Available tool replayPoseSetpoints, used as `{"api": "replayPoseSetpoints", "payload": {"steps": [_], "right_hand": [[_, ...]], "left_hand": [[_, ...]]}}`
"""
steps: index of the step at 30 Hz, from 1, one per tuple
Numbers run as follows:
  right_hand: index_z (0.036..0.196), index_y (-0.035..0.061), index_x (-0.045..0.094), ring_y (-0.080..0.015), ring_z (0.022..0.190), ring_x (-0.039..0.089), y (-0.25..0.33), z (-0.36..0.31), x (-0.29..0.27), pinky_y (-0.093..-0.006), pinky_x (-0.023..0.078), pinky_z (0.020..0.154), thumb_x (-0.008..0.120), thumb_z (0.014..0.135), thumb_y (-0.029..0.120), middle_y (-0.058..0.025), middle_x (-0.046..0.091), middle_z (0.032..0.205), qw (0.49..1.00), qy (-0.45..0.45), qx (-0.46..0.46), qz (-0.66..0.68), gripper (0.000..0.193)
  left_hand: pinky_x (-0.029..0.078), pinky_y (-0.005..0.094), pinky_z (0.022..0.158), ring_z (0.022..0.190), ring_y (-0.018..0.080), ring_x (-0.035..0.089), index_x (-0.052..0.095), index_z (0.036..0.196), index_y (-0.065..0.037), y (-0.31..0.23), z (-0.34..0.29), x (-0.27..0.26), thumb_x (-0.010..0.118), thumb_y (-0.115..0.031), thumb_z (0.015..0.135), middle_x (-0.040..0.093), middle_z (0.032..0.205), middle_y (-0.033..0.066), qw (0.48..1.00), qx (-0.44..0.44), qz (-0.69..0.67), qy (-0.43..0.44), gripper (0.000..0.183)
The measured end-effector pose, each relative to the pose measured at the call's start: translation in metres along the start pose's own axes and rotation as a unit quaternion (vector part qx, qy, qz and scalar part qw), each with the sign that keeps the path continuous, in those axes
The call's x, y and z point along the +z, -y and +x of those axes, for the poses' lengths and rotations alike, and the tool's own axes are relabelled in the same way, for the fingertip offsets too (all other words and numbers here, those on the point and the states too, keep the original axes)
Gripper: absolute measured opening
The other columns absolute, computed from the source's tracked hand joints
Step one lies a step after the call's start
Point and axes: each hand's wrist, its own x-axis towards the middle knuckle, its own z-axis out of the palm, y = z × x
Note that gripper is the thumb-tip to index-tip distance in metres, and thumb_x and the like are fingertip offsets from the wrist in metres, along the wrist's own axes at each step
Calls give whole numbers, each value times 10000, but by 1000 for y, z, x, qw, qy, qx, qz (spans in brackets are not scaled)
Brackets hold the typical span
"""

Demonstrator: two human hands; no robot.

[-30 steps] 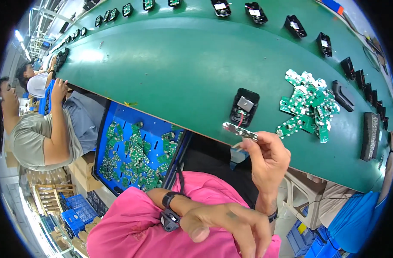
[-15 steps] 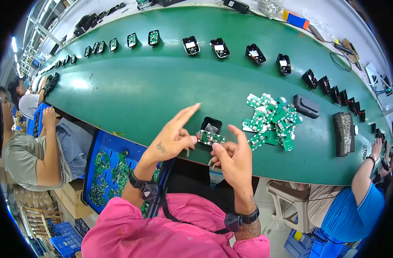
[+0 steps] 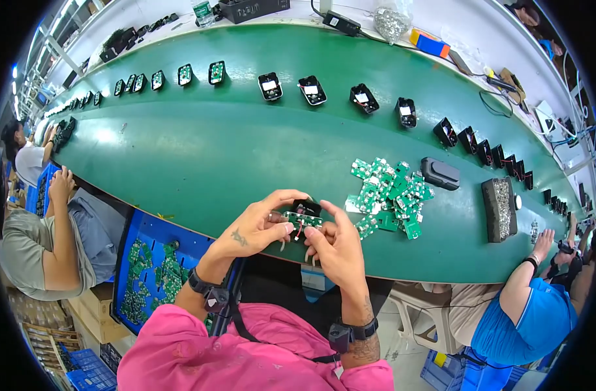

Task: Assembling circuit boards into black plastic enclosures on a production line.

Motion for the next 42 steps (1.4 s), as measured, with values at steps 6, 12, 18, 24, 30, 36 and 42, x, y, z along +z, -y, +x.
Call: {"api": "replayPoseSetpoints", "payload": {"steps": [6,12,18,24,30,36,42], "right_hand": [[1330,28,572,-98,632,574,4,-12,0,-228,420,528,763,835,10,-41,635,798,938,-125,-233,-223,531],[968,40,728,-252,693,603,12,-3,0,-337,472,592,767,775,-12,-91,624,822,824,-88,-442,-342,204],[948,13,682,-240,764,625,20,-15,11,-335,487,647,704,867,-6,-100,650,851,881,-95,-379,-266,87],[964,-3,636,-284,732,638,25,-29,16,-368,499,603,645,922,6,-131,651,876,882,-133,-388,-234,44],[956,0,613,-296,694,615,36,-42,9,-388,480,583,651,907,-2,-125,614,845,848,-179,-364,-342,62],[922,0,599,-340,660,562,53,-48,5,-420,430,577,613,928,3,-140,558,790,859,-128,-326,-373,15],[935,3,592,-356,680,571,57,-51,0,-430,428,582,608,922,2,-154,566,818,868,-104,-294,-386,20]], "left_hand": [[504,218,649,738,68,593,433,1440,-119,-9,0,11,535,-20,951,671,1046,64,994,-78,-61,-48,509],[497,247,622,711,71,588,466,1418,-110,-16,-4,27,532,-2,936,672,974,70,997,-47,-15,-63,498],[537,233,703,819,74,621,434,1441,-92,-31,-14,39,539,26,955,673,1128,95,992,-33,32,-115,511],[511,276,620,704,109,619,498,1404,-73,-29,-15,66,588,43,903,676,1060,151,970,105,92,-199,522],[538,303,635,762,186,648,520,1378,-33,-36,-14,75,599,56,886,662,1161,172,930,201,188,-243,507],[559,314,663,804,252,670,524,1370,-32,-38,-18,76,606,60,875,641,1242,196,919,219,223,-240,511],[573,349,668,824,302,686,535,1368,-54,-38,-17,78,620,73,848,634,1225,231,907,245,247,-239,542]]}}
